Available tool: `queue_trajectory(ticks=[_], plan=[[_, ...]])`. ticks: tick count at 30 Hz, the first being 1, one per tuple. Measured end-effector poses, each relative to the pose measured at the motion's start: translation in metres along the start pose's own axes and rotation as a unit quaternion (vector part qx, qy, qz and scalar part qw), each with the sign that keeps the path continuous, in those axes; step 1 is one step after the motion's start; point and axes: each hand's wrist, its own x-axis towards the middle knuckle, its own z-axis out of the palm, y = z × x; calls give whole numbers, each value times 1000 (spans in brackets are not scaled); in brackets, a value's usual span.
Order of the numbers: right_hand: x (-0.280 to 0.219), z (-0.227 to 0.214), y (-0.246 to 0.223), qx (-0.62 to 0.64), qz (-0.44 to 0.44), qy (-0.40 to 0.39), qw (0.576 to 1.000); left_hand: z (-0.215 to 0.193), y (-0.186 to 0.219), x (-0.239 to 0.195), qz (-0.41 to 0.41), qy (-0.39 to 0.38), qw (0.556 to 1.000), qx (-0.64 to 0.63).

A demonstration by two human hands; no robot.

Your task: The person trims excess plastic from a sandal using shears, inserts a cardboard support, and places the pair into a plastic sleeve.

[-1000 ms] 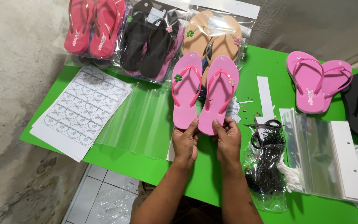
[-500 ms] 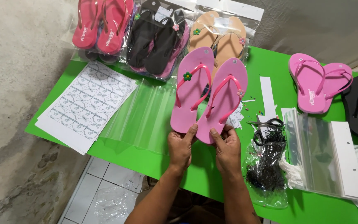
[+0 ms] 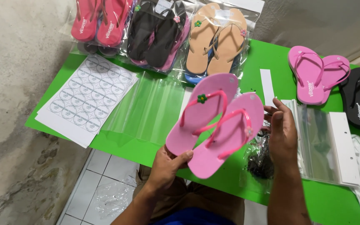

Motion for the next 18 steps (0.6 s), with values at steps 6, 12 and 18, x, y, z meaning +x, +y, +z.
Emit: queue_trajectory(ticks=[6, 12, 18], plan=[[-25, -33, 20, -39, 208, -183, 960, -32, -16, -46, -66, -127, 981, 130], [-44, -51, 82, 79, 295, -184, 934, -27, -4, -43, -60, -240, 940, 233], [-49, -68, 84, 36, 261, -80, 961, -1, 28, -18, -7, -332, 894, 300]])
